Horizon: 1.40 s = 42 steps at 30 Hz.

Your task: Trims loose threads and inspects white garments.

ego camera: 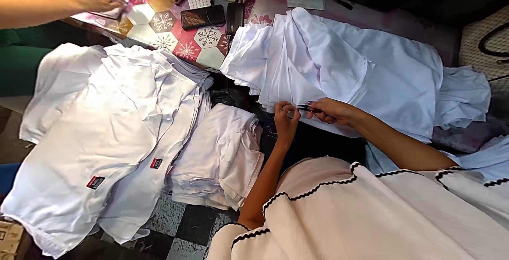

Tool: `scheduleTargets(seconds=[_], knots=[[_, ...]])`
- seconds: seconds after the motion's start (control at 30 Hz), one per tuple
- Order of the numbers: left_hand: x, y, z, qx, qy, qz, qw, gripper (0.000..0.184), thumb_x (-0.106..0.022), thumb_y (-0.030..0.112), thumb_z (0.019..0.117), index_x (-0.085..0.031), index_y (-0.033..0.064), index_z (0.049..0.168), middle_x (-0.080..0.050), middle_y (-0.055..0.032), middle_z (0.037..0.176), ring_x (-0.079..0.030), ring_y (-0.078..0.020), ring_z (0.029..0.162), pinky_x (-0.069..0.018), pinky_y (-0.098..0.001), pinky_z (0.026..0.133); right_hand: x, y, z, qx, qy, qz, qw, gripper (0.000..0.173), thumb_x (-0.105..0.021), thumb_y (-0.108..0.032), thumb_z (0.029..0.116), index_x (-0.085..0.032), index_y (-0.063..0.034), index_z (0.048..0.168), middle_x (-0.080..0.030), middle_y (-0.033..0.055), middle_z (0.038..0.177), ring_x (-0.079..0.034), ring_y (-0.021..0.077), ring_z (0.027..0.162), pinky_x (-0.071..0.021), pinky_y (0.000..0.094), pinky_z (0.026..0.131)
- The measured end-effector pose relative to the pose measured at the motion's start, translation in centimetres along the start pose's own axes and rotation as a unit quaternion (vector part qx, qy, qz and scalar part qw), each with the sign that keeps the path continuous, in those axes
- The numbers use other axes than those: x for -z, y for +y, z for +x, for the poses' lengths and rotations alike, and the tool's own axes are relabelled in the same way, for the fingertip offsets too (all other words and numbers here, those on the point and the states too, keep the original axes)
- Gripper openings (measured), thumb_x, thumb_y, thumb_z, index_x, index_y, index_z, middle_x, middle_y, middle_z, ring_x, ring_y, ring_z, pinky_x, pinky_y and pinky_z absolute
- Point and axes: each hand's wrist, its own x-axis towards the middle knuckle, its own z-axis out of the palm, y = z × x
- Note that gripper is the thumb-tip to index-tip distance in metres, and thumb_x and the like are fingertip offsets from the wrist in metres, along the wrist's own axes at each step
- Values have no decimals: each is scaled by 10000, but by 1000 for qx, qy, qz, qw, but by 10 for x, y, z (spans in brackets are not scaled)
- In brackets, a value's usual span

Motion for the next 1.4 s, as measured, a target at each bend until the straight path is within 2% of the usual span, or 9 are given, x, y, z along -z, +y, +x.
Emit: scheduleTargets(seconds=[0.2,0.37,0.67,0.87,0.93,1.03,1.17,1.27,1.4], knots=[[1,-3,-2,1,3,-1,1000,46,-746,-9,825,-707,-34,827,-609,-153,1011,-617,-184,942,-544,-261,790,-10,-3,10,14,31,-20,999,457,-385,-353,1125,-614,-72,848,-344,-67,489,-274,17,364,-236,170,368],[3,-4,-4,1,0,10,1000,47,-737,-8,846,-718,-49,860,-619,-171,1015,-624,-213,957,-549,-300,814,-11,3,15,37,46,-38,998,447,-427,-347,1116,-643,-66,843,-359,-73,488,-283,12,369,-238,173,371],[3,-7,-4,-11,-2,18,1000,30,-745,-16,841,-722,-34,852,-614,-163,1019,-622,-195,960,-547,-269,807,-13,4,19,34,69,-43,996,438,-448,-334,1112,-647,-57,837,-368,-61,492,-281,20,367,-233,179,371],[13,5,-12,5,-26,77,997,74,-754,26,867,-739,-45,877,-637,-199,1025,-646,-272,958,-564,-353,835,-8,4,10,45,63,-31,997,407,-424,-293,1121,-631,-62,857,-353,-75,498,-277,9,380,-237,173,384],[13,12,-10,-16,1,104,994,108,-756,48,874,-720,-54,881,-641,-207,1018,-655,-288,946,-573,-358,816,-4,0,2,53,61,-10,997,410,-420,-296,1121,-638,-62,864,-352,-80,500,-278,7,380,-240,167,382],[2,4,-2,-58,0,139,989,151,-753,72,897,-727,-65,955,-642,-229,1069,-648,-338,1027,-565,-401,889,-5,-2,-1,61,64,-1,996,427,-417,-328,1119,-636,-67,862,-356,-77,498,-275,9,376,-237,167,377],[-19,-17,5,-121,18,163,979,53,-716,4,887,-744,-39,901,-661,-203,1026,-653,-333,1025,-559,-392,907,-4,-1,2,61,66,-7,996,414,-416,-301,1122,-630,-62,860,-361,-74,503,-284,8,384,-244,166,389],[-13,-16,4,-79,7,87,993,47,-728,-17,856,-722,-61,869,-661,-223,1058,-651,-331,1050,-564,-399,907,-1,1,-3,39,57,-7,998,431,-401,-332,1124,-624,-78,858,-362,-84,498,-292,4,385,-254,166,395],[-2,-8,-2,1,3,6,1000,79,-745,8,832,-705,-58,848,-656,-209,1122,-654,-253,1060,-567,-339,872,-2,1,-2,6,29,-18,999,450,-382,-358,1126,-624,-80,866,-351,-86,494,-280,2,378,-241,162,389]])
